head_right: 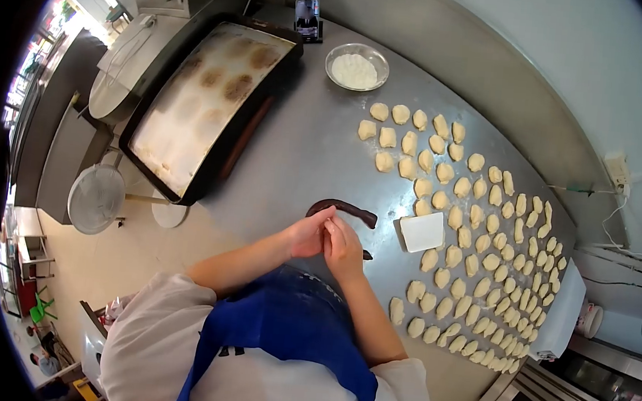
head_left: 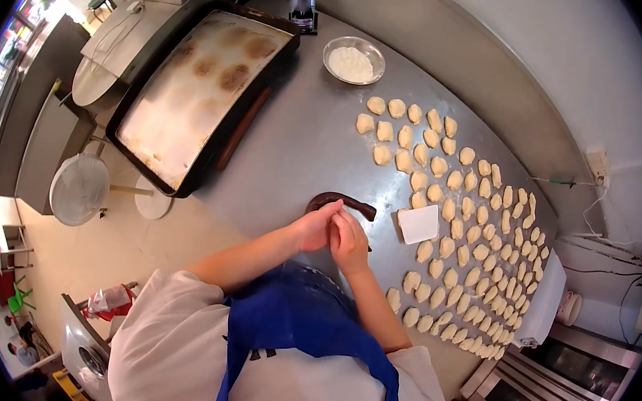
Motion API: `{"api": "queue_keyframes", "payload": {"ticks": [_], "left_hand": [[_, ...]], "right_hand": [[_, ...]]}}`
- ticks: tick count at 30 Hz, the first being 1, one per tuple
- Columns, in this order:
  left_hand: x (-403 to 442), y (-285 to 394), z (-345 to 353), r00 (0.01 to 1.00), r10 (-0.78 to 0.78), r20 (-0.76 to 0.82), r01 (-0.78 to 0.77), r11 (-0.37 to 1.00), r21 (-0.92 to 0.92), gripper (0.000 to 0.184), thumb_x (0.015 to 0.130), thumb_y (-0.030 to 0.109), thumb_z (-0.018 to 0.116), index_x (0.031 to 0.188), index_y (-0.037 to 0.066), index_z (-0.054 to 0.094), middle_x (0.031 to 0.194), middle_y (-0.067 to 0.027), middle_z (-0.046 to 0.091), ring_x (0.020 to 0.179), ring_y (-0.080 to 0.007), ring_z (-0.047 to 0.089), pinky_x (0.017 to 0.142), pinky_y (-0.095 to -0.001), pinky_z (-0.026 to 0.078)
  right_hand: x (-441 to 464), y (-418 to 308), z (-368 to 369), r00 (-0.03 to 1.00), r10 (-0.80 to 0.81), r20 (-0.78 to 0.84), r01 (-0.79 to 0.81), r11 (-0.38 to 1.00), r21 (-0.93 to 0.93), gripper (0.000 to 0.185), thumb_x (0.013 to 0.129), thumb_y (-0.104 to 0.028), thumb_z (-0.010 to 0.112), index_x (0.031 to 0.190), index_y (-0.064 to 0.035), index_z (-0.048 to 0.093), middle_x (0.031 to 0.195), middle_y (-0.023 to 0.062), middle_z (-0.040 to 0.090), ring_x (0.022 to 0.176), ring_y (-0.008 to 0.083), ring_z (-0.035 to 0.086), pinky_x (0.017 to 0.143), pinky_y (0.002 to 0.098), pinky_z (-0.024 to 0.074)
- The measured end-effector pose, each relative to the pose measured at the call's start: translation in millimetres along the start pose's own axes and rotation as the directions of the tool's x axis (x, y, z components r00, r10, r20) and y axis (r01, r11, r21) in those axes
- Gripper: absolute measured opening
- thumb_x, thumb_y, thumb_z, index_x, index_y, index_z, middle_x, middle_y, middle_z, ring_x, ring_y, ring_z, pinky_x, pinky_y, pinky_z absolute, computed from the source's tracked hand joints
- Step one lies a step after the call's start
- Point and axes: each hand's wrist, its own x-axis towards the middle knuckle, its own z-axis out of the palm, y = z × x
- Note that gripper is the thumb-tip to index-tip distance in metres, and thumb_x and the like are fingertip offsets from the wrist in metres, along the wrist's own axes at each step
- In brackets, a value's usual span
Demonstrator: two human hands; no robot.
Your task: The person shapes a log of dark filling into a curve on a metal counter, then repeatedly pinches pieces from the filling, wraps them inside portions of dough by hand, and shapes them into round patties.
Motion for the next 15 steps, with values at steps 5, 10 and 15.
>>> {"api": "queue_keyframes", "payload": {"ticks": [5, 10, 15], "left_hand": [[-10.5, -20.1, -14.1, 1.000, -0.019, 0.004, 0.019, 0.997, -0.080, 0.040, 0.105, 0.038, 0.041, 0.126, 0.005, 0.052, 0.129, -0.0102, 0.057, 0.125, -0.0235, 0.051, 0.109, -0.0411, 0.039], [-17.0, -29.2, 11.4, 0.989, 0.140, 0.044, -0.141, 0.990, 0.021, 0.036, 0.105, 0.028, 0.045, 0.126, 0.000, 0.052, 0.131, -0.0116, 0.056, 0.124, -0.0236, 0.053, 0.105, -0.0406, 0.044], [-15.8, -40.5, 47.0, 0.986, 0.142, 0.090, -0.167, 0.897, 0.410, 0.033, 0.102, 0.016, 0.045, 0.134, 0.008, 0.049, 0.131, -0.0073, 0.055, 0.121, -0.0178, 0.054, 0.101, -0.0346, 0.046]], "right_hand": [[-24.8, -26.1, -17.1, 0.978, 0.188, 0.086, -0.203, 0.951, 0.234, 0.045, 0.086, -0.004, 0.066, 0.129, 0.0006, 0.054, 0.122, 0.0200, 0.062, 0.111, 0.0369, 0.062, 0.085, 0.0396, 0.0549], [-10.9, -11.9, -53.3, 0.926, 0.266, -0.266, -0.200, 0.947, 0.252, 0.042, 0.089, -0.013, 0.055, 0.127, 0.0030, 0.055, 0.127, 0.0229, 0.058, 0.125, 0.0403, 0.050, 0.107, 0.0469, 0.0383], [-10.1, 2.1, -48.7, 0.947, 0.307, -0.094, -0.264, 0.912, 0.315, 0.029, 0.093, -0.019, 0.049, 0.108, -0.0017, 0.066, 0.122, 0.0184, 0.064, 0.124, 0.0388, 0.052, 0.107, 0.0480, 0.0375]]}}
